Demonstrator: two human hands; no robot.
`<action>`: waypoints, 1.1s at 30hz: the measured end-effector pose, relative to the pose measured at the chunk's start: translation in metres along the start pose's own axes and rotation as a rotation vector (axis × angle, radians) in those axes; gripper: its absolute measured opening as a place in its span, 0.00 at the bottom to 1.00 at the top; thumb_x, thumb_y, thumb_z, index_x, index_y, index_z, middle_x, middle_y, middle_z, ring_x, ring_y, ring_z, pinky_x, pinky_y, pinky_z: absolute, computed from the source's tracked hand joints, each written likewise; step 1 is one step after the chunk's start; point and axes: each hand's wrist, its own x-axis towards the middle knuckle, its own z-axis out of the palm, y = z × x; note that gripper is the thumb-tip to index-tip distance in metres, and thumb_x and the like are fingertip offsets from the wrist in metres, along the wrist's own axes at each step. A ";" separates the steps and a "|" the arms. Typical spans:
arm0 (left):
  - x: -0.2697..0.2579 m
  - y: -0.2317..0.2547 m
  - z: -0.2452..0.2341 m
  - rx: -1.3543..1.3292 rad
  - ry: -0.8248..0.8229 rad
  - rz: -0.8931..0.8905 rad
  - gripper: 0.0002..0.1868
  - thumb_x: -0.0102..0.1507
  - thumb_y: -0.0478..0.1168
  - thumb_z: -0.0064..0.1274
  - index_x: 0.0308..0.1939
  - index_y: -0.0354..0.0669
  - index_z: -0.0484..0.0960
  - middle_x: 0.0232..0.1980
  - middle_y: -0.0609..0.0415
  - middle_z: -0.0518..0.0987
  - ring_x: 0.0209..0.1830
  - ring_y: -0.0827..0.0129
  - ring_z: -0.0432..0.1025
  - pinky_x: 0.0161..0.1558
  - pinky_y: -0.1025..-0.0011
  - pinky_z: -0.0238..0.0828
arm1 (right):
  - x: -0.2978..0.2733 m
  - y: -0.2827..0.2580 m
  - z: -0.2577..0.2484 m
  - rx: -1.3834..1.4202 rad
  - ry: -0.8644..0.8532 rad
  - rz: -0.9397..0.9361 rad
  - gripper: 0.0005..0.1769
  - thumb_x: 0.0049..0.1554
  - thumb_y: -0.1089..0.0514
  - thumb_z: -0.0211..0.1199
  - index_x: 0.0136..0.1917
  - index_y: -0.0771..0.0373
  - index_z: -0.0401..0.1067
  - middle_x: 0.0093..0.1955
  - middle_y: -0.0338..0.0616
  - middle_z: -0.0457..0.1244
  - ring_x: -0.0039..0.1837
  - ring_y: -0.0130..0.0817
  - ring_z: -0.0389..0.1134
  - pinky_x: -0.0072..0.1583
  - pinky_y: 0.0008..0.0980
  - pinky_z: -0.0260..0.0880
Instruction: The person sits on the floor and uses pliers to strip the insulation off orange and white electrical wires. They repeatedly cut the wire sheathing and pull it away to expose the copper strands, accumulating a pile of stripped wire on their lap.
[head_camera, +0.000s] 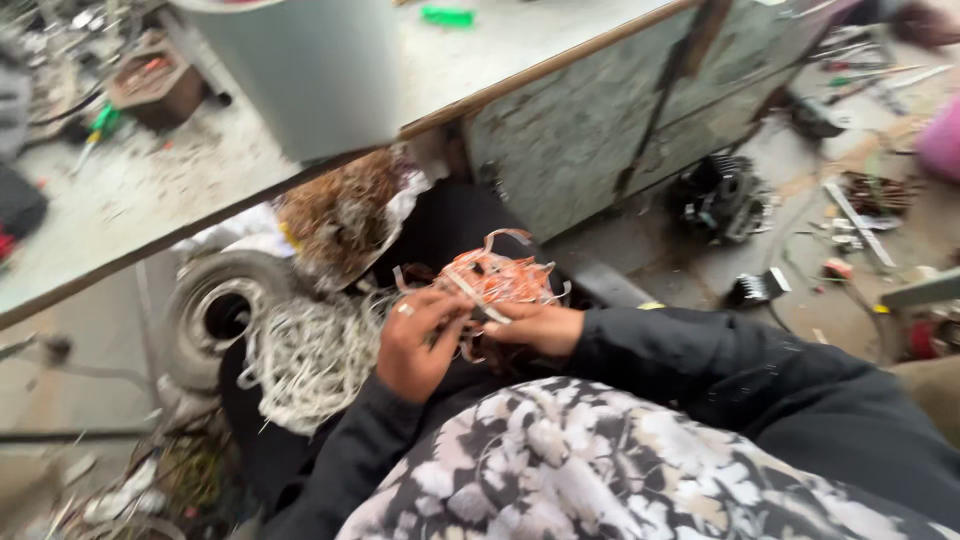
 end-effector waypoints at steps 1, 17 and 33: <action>0.000 0.002 0.000 0.005 0.001 -0.023 0.10 0.59 0.32 0.64 0.44 0.41 0.85 0.44 0.50 0.82 0.44 0.59 0.77 0.46 0.66 0.73 | 0.002 0.000 -0.002 -0.015 -0.011 -0.029 0.25 0.66 0.55 0.52 0.75 0.57 0.60 0.51 0.37 0.66 0.50 0.24 0.67 0.53 0.27 0.70; 0.001 -0.014 -0.006 -0.117 0.169 -0.138 0.07 0.64 0.29 0.59 0.43 0.40 0.80 0.45 0.53 0.81 0.36 0.69 0.75 0.39 0.74 0.73 | 0.006 -0.013 -0.011 -0.373 0.186 -0.146 0.21 0.64 0.57 0.58 0.70 0.60 0.68 0.38 0.41 0.66 0.36 0.27 0.67 0.38 0.27 0.69; -0.008 -0.020 -0.017 -0.044 -0.164 -0.113 0.06 0.65 0.38 0.60 0.45 0.42 0.84 0.45 0.51 0.83 0.47 0.57 0.78 0.53 0.63 0.72 | -0.032 -0.045 0.004 -0.445 0.228 -0.246 0.31 0.70 0.59 0.50 0.84 0.57 0.54 0.49 0.36 0.58 0.45 0.24 0.56 0.46 0.25 0.58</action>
